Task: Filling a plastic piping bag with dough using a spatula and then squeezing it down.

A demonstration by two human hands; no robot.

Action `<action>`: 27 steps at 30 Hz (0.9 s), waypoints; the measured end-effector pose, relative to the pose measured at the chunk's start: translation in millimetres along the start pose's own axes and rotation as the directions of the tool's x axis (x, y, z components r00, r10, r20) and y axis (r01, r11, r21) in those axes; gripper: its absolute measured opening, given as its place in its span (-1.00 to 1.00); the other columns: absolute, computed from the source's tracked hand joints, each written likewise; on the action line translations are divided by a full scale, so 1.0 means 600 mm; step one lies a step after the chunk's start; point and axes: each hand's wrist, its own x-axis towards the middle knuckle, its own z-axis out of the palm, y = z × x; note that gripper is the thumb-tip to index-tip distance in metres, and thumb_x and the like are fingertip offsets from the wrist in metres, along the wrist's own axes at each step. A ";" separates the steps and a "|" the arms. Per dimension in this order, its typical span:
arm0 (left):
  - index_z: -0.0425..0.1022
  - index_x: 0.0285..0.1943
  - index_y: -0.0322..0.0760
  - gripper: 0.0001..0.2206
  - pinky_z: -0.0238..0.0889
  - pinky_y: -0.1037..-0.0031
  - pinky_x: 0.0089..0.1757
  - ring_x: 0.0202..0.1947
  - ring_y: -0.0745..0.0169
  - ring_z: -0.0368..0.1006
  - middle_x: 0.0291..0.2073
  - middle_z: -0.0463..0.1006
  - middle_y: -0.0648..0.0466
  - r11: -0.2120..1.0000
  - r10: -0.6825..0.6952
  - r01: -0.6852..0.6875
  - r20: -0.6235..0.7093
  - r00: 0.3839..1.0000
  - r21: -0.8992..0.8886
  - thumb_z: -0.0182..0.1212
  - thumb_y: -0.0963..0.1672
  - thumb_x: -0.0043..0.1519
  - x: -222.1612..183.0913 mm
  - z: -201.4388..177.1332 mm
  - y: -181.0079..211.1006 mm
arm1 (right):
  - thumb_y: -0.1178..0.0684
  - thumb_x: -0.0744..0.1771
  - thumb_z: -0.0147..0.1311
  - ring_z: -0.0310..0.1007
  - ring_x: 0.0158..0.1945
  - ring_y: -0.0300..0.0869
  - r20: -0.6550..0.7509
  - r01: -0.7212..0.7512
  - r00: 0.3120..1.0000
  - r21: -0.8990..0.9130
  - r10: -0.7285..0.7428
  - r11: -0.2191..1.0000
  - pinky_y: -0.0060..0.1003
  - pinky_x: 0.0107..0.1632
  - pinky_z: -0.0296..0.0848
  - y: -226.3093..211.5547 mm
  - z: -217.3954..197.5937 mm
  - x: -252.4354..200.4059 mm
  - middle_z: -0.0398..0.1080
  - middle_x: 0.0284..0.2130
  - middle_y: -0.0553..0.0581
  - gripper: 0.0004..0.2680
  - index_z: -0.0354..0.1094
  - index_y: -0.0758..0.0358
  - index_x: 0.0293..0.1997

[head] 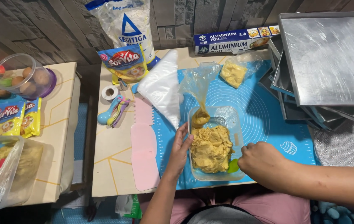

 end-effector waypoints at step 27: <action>0.13 0.50 -0.06 -0.48 0.19 0.29 0.27 0.45 0.16 0.17 0.44 0.26 0.02 0.999 0.017 -0.015 -0.051 0.999 0.039 -0.05 0.04 0.34 -0.011 0.023 -0.002 | 0.32 0.17 0.16 0.47 -0.55 0.05 -0.269 -0.192 0.920 0.328 0.286 0.925 -0.05 -0.66 0.41 -0.080 0.032 0.004 0.32 -0.22 0.25 -0.40 0.05 0.06 0.35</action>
